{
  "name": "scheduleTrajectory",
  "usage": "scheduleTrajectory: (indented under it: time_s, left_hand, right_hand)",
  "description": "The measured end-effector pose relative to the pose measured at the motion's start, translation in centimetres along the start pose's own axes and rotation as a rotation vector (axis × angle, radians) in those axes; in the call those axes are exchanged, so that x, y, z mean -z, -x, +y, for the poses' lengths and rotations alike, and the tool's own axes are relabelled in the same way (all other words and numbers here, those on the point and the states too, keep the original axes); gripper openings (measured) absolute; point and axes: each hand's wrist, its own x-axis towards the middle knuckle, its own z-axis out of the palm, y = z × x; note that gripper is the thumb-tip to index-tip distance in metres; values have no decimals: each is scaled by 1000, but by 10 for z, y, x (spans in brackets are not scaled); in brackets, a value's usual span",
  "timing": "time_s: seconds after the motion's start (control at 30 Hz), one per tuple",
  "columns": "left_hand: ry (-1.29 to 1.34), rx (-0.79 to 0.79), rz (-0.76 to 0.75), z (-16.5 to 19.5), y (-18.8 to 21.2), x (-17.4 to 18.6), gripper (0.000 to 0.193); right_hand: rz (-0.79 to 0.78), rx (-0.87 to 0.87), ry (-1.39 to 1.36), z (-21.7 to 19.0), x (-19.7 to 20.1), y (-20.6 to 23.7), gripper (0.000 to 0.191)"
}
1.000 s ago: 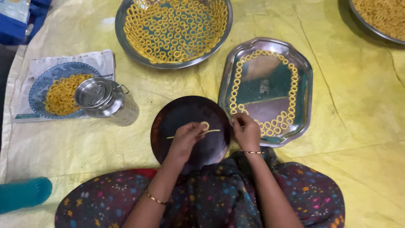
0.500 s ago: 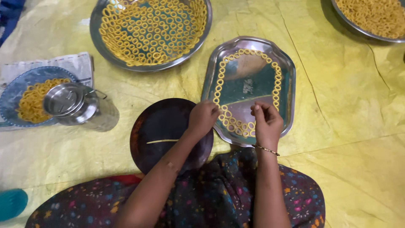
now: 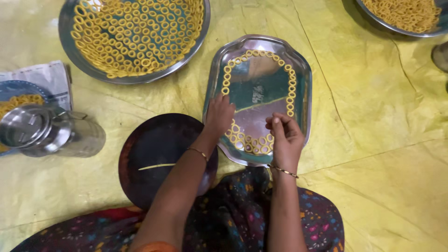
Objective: The person rolls a thin strip of yellow dough on a dark wooden board, then folds and joins the ends to form small rings. The finished rings are placed in a pattern on a metal tray.
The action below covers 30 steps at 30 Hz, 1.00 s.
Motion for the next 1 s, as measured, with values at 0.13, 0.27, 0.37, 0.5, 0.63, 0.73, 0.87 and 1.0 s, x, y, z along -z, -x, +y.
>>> scheduleTrajectory:
  time_s: [0.13,0.27,0.37,0.5,0.63,0.73,0.87,1.0]
  left_hand:
    - [-51,-30,30,-3,5,-1,14]
    - [-1,-8,-3,-7,7,-2,13]
    - [-24,-7,-31,-7,7,-3,14]
    - [-30,9,-88,-4,6,-2,15]
    - [-55,64,-81,-1,4,-1,16]
    - [-54,96,-85,1,6,0,15]
    - [-10,64,-2,-2,12,1,14]
    - [90,85,12,0,17,3,15]
  right_hand:
    - [-10,-15,-41,-3,-6,3,19]
    - [-26,1,-33,-4,-7,4,19]
    - [-28,11,-30,-5,-9,4,18]
    - [-26,5,-13,-6,-11,5,19]
    - [-38,16,-16,-6,-12,8,19]
    - [-27,8,-30,-6,-11,8,20]
    - [-16,8,-31,-5,-12,5,20]
    - [-8,-7,4,0,-9,2,19]
